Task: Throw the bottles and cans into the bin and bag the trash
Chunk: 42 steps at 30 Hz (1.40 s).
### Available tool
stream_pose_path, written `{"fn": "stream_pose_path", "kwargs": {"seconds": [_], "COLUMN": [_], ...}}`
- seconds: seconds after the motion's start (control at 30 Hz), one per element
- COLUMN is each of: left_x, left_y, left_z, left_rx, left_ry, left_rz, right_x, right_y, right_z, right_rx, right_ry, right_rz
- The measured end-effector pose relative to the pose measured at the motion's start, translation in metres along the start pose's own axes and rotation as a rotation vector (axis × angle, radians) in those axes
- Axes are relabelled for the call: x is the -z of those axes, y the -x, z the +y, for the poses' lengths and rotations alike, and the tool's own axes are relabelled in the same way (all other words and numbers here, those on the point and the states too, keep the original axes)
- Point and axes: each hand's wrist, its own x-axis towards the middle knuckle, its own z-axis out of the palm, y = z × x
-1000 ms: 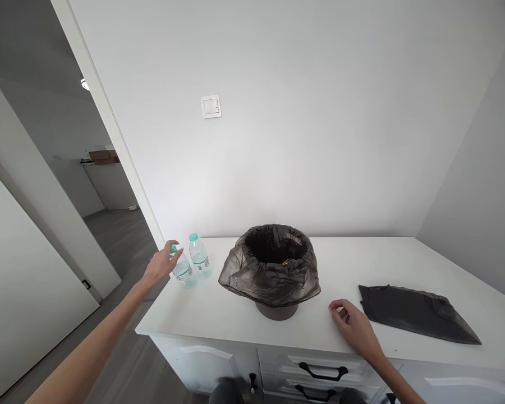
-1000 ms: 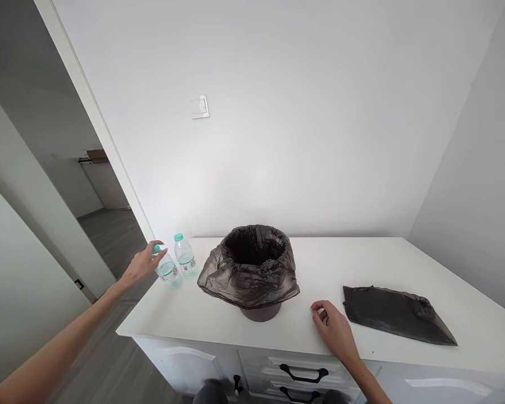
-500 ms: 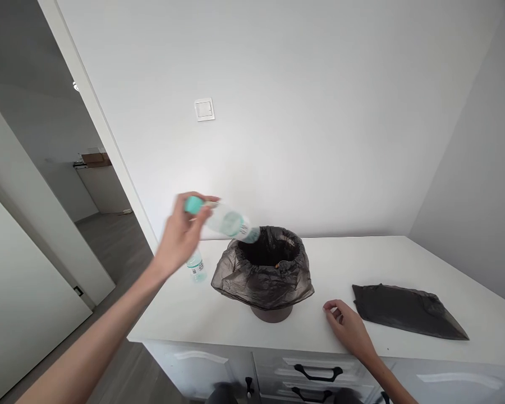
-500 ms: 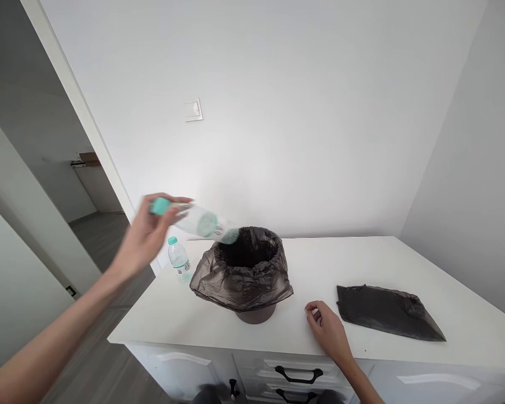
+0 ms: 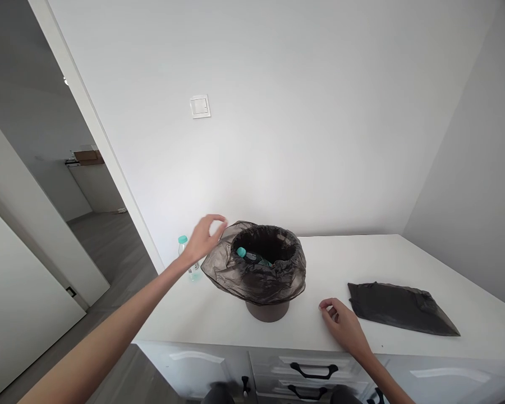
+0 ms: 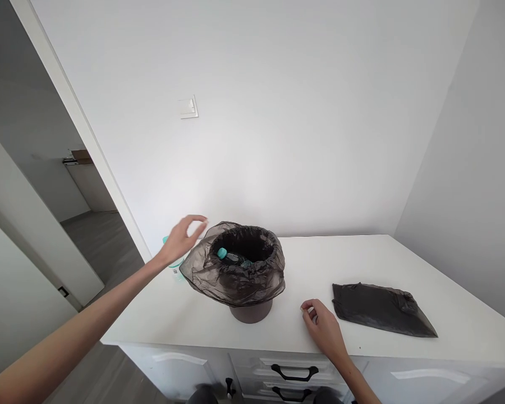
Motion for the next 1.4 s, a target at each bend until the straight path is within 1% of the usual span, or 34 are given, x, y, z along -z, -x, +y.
{"fn": "stream_pose_path", "kwargs": {"seconds": [0.03,0.1,0.17,0.23,0.3,0.37,0.4,0.47,0.5,0.53,0.6,0.63,0.67,0.7,0.73,0.77,0.8,0.87,0.93,1.0,1.03,1.1,1.17,1.27,1.33,1.4], "left_x": [0.006,0.016,0.022,0.022,0.019,0.015,0.016,0.024,0.032,0.042,0.067,0.079,0.088,0.094,0.096,0.094,0.086,0.060,0.025,-0.007,-0.019,-0.032,-0.031,-0.014,-0.002,0.005], "left_y": [0.001,0.005,0.012,0.022,0.034,0.046,0.050,0.056,0.056,0.054,0.045,0.038,0.031,0.023,0.015,0.008,0.002,-0.007,-0.012,-0.015,-0.017,-0.019,-0.020,-0.014,-0.005,0.006], "left_z": [-0.015,-0.049,-0.083,-0.110,-0.129,-0.138,-0.139,-0.133,-0.126,-0.116,-0.086,-0.067,-0.045,-0.022,0.000,0.022,0.041,0.071,0.087,0.093,0.093,0.090,0.085,0.075,0.067,0.058], "left_rx": [0.046,0.120,0.169,0.204,0.231,0.254,0.265,0.282,0.288,0.289,0.266,0.225,0.168,0.112,0.053,0.004,-0.027,-0.055,-0.052,-0.055,-0.063,-0.088,-0.122,-0.137,-0.102,-0.050], "left_ry": [-0.059,-0.138,-0.186,-0.211,-0.216,-0.220,-0.226,-0.246,-0.264,-0.276,-0.262,-0.183,-0.076,0.025,0.122,0.213,0.289,0.374,0.397,0.351,0.316,0.252,0.222,0.209,0.225,0.252], "left_rz": [0.063,0.115,0.084,0.004,-0.075,-0.116,-0.116,-0.079,-0.043,0.016,0.186,0.324,0.427,0.482,0.476,0.432,0.344,0.155,-0.015,-0.149,-0.194,-0.240,-0.256,-0.290,-0.283,-0.255], "right_x": [0.000,0.000,0.000,-0.001,-0.001,-0.001,-0.001,-0.001,-0.001,-0.001,-0.001,-0.001,-0.001,0.000,0.000,0.000,0.000,0.000,0.001,0.001,0.001,0.001,0.002,0.009,0.021,0.038], "right_y": [0.000,0.001,0.002,0.002,0.002,0.002,0.002,0.002,0.003,0.003,0.003,0.003,0.004,0.004,0.004,0.004,0.003,0.002,0.002,0.001,0.001,0.001,0.000,-0.008,-0.018,-0.032], "right_z": [0.000,0.001,0.001,0.000,-0.001,-0.001,-0.002,-0.003,-0.003,-0.003,-0.002,-0.002,-0.001,-0.001,-0.001,-0.001,-0.001,-0.001,-0.003,-0.005,-0.006,-0.006,-0.006,-0.012,-0.027,-0.054], "right_rx": [-0.001,-0.001,-0.003,-0.016,-0.025,-0.027,-0.027,-0.031,-0.034,-0.036,-0.034,-0.030,-0.026,-0.022,-0.019,-0.018,-0.017,-0.012,0.002,0.014,0.017,0.019,0.009,-0.029,-0.041,-0.033], "right_ry": [0.008,0.019,0.017,0.013,0.012,0.013,0.013,0.017,0.020,0.023,0.023,0.019,0.013,0.007,0.002,-0.003,-0.007,-0.015,-0.029,-0.035,-0.036,-0.034,-0.042,-0.119,-0.209,-0.292], "right_rz": [0.002,0.008,0.005,-0.005,-0.010,-0.005,-0.004,-0.003,-0.004,-0.005,-0.008,-0.009,-0.010,-0.010,-0.009,-0.007,-0.004,0.010,0.031,0.042,0.041,0.031,0.021,-0.026,-0.051,-0.034]}}
